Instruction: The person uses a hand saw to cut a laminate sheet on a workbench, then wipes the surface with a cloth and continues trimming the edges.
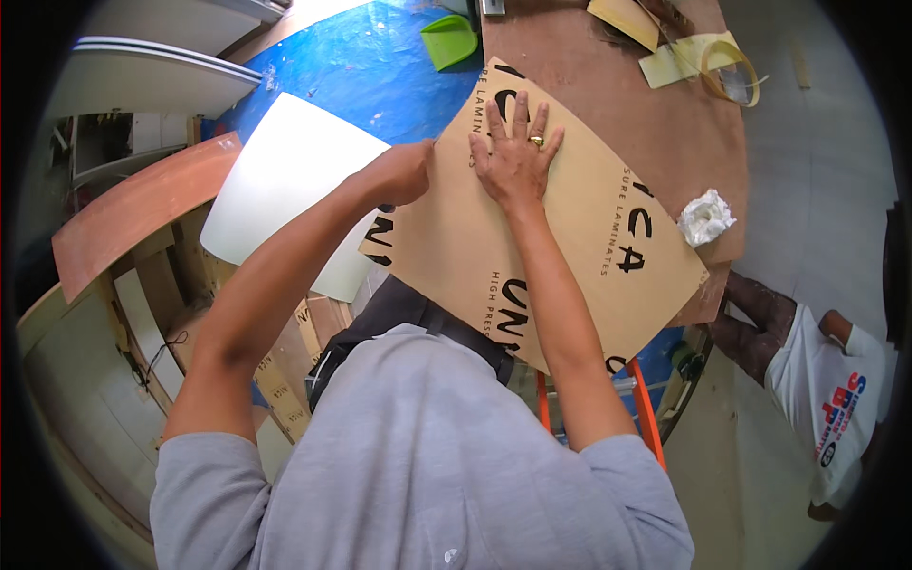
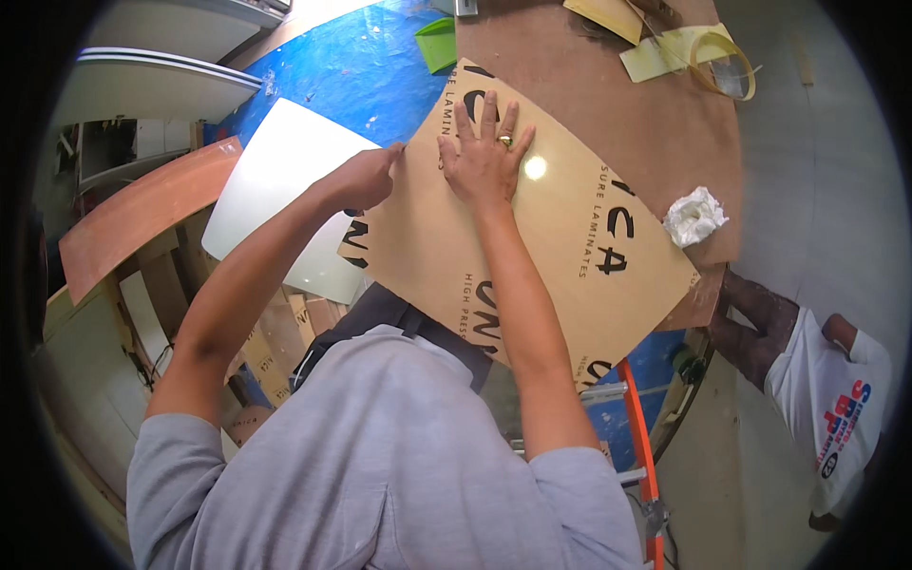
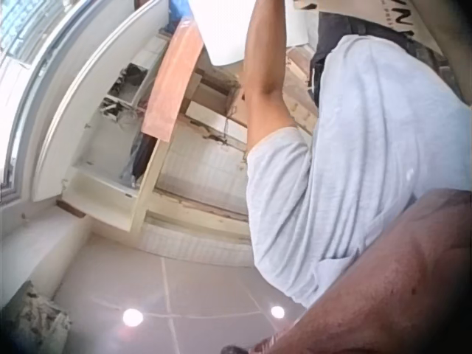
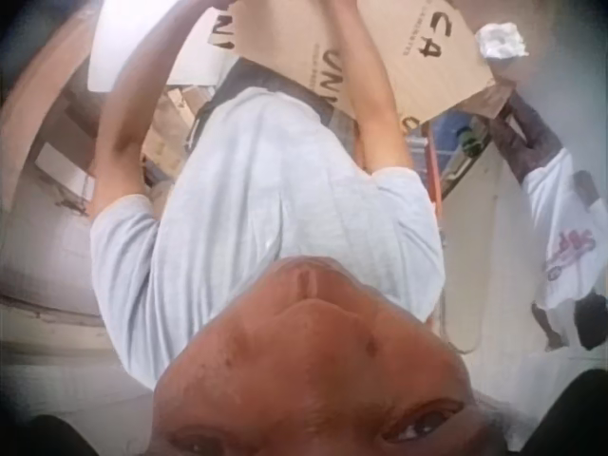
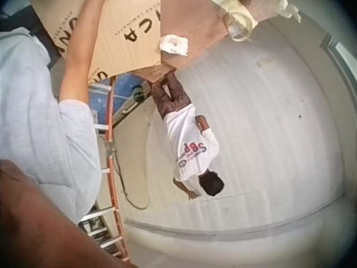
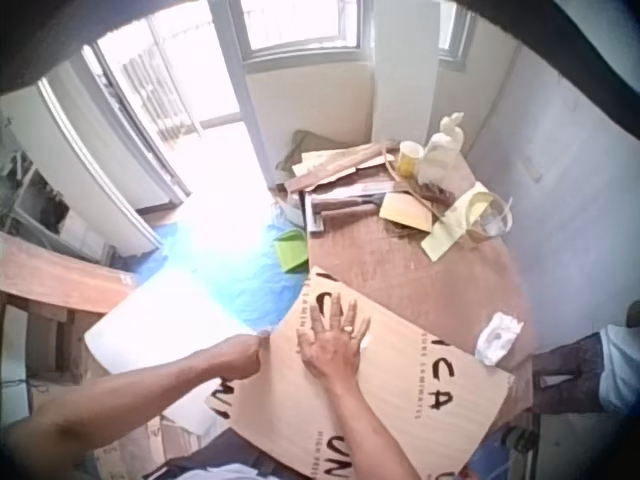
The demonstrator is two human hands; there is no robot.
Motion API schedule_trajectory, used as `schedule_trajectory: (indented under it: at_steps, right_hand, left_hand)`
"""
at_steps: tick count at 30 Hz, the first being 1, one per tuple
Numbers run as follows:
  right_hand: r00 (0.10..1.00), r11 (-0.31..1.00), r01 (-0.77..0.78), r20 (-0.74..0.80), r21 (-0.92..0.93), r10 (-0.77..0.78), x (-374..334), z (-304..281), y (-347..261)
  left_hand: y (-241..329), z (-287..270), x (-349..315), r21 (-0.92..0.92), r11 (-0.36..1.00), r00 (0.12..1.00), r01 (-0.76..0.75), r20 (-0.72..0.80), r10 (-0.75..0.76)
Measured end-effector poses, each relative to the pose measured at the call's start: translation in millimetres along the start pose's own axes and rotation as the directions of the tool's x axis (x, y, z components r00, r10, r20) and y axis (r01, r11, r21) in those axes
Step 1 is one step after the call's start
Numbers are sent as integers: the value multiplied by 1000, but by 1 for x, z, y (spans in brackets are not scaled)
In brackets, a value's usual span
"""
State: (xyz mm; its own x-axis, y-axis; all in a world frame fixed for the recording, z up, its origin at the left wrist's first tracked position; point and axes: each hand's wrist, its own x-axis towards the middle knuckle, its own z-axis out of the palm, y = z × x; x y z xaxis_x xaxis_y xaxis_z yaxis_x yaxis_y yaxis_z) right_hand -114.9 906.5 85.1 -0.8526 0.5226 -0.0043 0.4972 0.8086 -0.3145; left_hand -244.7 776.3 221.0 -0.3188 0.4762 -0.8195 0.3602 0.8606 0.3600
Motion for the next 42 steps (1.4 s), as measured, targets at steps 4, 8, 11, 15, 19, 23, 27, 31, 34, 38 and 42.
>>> schedule_trajectory:
  at_steps: [4,8,11,15,19,23,27,31,34,38,42]
  right_hand:
    - [999,1000,-10,-31,-24,10,0,3,2]
    - [999,1000,-11,-50,-22,10,-2,6,4]
    - [999,1000,-1,-43,-10,1,-2,2,-1]
    - [998,1000,6,-58,-22,-7,-2,6,-1]
    - [999,1000,-4,-48,-23,3,1,4,1]
    - [999,1000,-7,-48,-19,6,-4,6,3]
    - [999,1000,-7,-35,-17,6,-3,3,-1]
    - [999,999,10,-53,-34,-12,-3,3,-1]
    - [998,999,-28,-63,29,30,-4,2,6]
    - [974,969,-227,-26,-94,225,-33,-17,36]
    - [952,936,-306,-35,-174,305,-63,-16,68]
  left_hand:
    - [-17,4,-27,89,995,988,-54,-138,66]
    - [-15,13,-68,130,986,981,-108,-148,127]
    - [-25,31,-49,157,982,986,-100,-120,120]
    - [-24,21,-3,51,998,997,-39,-70,43]
    - [-11,0,-40,10,995,989,-104,-105,105]
    - [-14,17,-77,122,987,983,-102,-140,119]
    - [-30,36,-62,76,996,995,-40,-93,47]
    - [-46,36,-11,40,989,980,-140,-138,144]
    - [-38,19,-10,33,984,977,-174,-118,177]
    - [-15,-12,-68,22,995,995,-100,12,100]
    - [-47,16,-85,86,988,991,-129,-32,132]
